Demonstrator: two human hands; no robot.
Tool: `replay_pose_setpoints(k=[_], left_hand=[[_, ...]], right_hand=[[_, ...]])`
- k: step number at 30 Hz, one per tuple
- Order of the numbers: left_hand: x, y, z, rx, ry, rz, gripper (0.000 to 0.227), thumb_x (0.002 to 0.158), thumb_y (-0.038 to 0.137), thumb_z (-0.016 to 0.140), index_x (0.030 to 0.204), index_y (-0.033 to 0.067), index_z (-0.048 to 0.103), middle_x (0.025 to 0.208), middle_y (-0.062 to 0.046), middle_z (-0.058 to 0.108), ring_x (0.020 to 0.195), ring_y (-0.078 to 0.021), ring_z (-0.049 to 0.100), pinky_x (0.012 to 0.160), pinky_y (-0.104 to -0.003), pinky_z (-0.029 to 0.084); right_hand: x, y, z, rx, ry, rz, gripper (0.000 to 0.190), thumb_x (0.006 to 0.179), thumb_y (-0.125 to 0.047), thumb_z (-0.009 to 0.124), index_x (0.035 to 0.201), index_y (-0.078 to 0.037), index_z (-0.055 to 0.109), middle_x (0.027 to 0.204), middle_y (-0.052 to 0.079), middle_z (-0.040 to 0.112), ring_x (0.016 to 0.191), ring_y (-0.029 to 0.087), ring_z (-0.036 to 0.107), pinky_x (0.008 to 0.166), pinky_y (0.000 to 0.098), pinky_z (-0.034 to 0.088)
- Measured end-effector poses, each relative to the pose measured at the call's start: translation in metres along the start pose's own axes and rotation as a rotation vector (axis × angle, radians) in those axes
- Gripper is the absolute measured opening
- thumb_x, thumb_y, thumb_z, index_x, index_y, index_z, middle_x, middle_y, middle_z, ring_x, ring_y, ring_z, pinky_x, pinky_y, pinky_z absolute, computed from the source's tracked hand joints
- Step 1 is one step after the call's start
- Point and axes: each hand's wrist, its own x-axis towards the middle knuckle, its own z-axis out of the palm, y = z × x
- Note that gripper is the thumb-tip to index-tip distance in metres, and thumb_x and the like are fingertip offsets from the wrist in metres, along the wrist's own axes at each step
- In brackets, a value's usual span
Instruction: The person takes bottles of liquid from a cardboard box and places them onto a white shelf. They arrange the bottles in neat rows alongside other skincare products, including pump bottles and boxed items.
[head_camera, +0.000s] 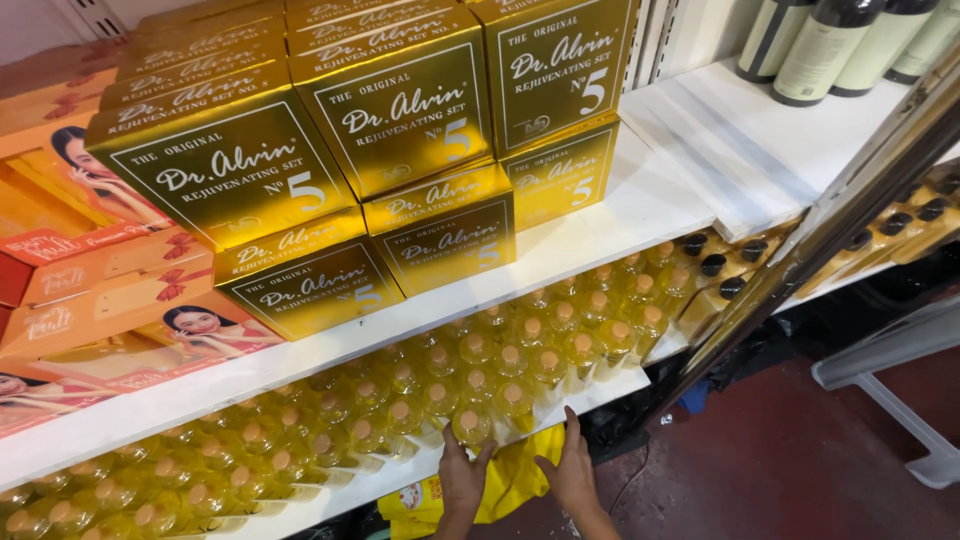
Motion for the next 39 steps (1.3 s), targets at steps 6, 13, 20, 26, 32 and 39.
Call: replay_pose_setpoints(k=[6, 13, 20, 26, 32, 39], left_hand=[[-0.004, -0.007, 0.020, -0.157, 0.212, 0.132, 0.097, 0.069, 0.023, 0.090, 0.144, 0.0042, 0.031, 0.128, -0.028, 0.060, 0.117, -0.0411, 0.063, 0.096, -0.045, 0.053], [-0.021, -0.017, 0.043, -0.112, 0.261, -0.027, 0.118, 0.062, 0.026, 0.096, 0.151, 0.0026, 0.021, 0.146, -0.031, 0.041, 0.137, -0.0458, 0.042, 0.114, -0.049, 0.037], [-0.073, 0.033, 0.047, 0.300, 0.128, -0.247, 0.137, 0.065, 0.035, 0.095, 0.158, 0.0070, -0.001, 0.161, -0.031, 0.009, 0.149, -0.0485, 0.022, 0.118, -0.055, 0.032], [-0.089, 0.079, 0.069, 0.440, 0.180, -0.120, 0.143, 0.063, 0.040, 0.091, 0.163, 0.0126, -0.008, 0.167, -0.023, -0.014, 0.157, -0.0415, -0.001, 0.121, -0.062, 0.020], [-0.107, 0.185, 0.079, 0.524, -0.015, 0.070, 0.135, 0.069, 0.045, 0.089, 0.163, 0.0209, -0.005, 0.169, -0.018, -0.015, 0.156, -0.0396, -0.007, 0.121, -0.070, 0.011], [-0.126, 0.307, 0.114, 0.551, -0.109, 0.262, 0.129, 0.073, 0.043, 0.087, 0.164, 0.0241, -0.002, 0.167, -0.018, -0.013, 0.156, -0.0426, -0.009, 0.118, -0.075, 0.010]], right_hand=[[-0.008, -0.007, -0.008, 0.004, 0.037, -0.097, 0.119, 0.066, -0.006, 0.090, 0.157, -0.019, 0.014, 0.133, 0.029, 0.053, 0.122, 0.051, 0.054, 0.099, 0.0510, 0.050], [-0.017, -0.024, -0.019, -0.041, -0.054, -0.081, 0.117, 0.071, -0.010, 0.088, 0.160, -0.023, 0.014, 0.142, 0.026, 0.046, 0.125, 0.048, 0.054, 0.100, 0.0490, 0.052], [-0.034, -0.041, -0.065, -0.142, 0.057, -0.256, 0.109, 0.068, -0.010, 0.088, 0.154, -0.022, 0.023, 0.152, 0.021, 0.032, 0.140, 0.046, 0.037, 0.112, 0.0510, 0.040], [-0.027, -0.044, -0.136, -0.480, 0.164, -0.107, 0.106, 0.070, -0.025, 0.088, 0.158, -0.031, 0.029, 0.169, 0.008, 0.016, 0.155, 0.038, 0.006, 0.119, 0.0650, 0.018], [-0.017, -0.018, -0.216, -0.618, 0.310, -0.118, 0.101, 0.076, -0.048, 0.078, 0.160, -0.030, 0.025, 0.172, 0.005, 0.013, 0.155, 0.035, 0.005, 0.118, 0.0711, 0.014], [-0.003, 0.032, -0.339, -0.645, 0.534, -0.100, 0.095, 0.077, -0.055, 0.070, 0.159, -0.030, 0.030, 0.166, 0.004, 0.017, 0.155, 0.038, 0.009, 0.114, 0.0760, 0.015]])
